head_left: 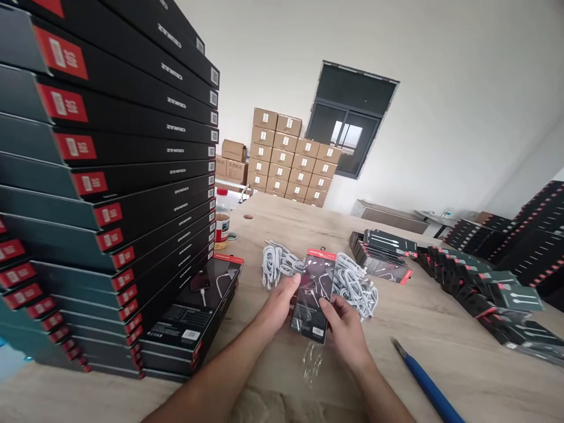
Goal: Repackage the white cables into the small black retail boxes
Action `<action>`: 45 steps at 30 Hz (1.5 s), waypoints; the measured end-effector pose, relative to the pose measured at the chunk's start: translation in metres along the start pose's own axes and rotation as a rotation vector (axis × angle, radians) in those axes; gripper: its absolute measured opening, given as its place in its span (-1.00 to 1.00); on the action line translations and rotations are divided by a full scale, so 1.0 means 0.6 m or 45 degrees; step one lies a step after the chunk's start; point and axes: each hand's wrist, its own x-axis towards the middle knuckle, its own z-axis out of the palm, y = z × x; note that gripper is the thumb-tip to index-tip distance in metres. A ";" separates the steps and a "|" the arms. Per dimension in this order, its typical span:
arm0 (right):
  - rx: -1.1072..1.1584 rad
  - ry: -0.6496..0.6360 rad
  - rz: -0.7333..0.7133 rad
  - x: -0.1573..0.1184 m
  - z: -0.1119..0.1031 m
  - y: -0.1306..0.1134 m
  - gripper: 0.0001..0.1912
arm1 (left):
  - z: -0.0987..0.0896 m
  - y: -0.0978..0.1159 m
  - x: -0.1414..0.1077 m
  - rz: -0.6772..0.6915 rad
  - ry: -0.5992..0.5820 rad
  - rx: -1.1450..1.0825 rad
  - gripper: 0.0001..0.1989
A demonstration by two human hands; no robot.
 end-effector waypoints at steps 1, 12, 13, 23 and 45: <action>-0.007 0.022 -0.023 0.001 -0.002 0.000 -0.55 | -0.001 -0.001 -0.001 0.023 0.003 0.077 -0.38; -0.229 0.124 -0.135 -0.001 -0.011 -0.009 -0.63 | 0.000 0.002 -0.020 0.149 0.080 0.852 -0.72; -0.260 0.131 -0.151 -0.001 -0.011 -0.010 -0.63 | 0.000 0.002 -0.020 0.153 0.069 0.867 -0.73; -0.250 0.218 -0.145 -0.005 -0.009 -0.025 -0.60 | -0.011 -0.016 -0.003 0.060 -0.052 0.646 -0.81; 0.135 0.077 0.164 0.002 -0.011 -0.016 -0.50 | -0.014 0.005 -0.004 -0.408 -0.237 -0.413 -0.61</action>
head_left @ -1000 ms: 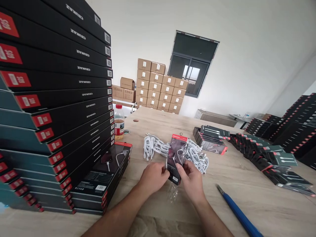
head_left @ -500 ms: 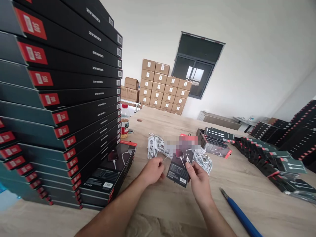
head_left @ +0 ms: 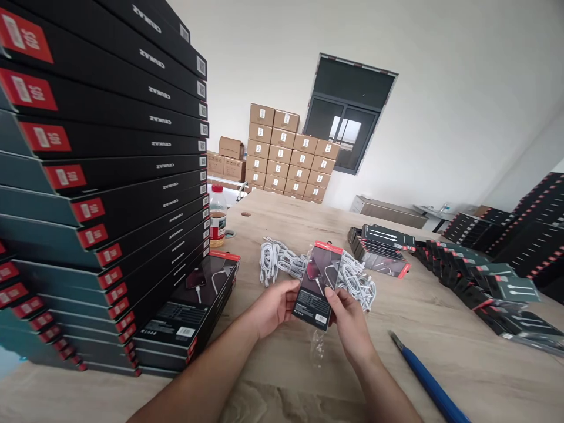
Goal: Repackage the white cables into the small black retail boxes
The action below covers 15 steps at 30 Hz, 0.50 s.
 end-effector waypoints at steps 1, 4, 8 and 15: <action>-0.018 -0.044 0.000 -0.002 0.001 -0.003 -0.50 | 0.004 -0.001 -0.003 0.010 -0.031 -0.020 -0.59; 0.026 -0.291 -0.009 -0.008 0.000 -0.015 -0.55 | 0.010 -0.005 -0.006 0.057 -0.046 -0.074 -0.55; 0.047 -0.645 0.014 -0.013 -0.012 -0.025 -0.23 | 0.005 -0.001 -0.005 0.113 0.036 -0.159 -0.57; 0.056 -0.578 0.101 -0.010 -0.011 -0.017 -0.41 | -0.002 0.005 -0.006 0.107 0.057 -0.168 -0.60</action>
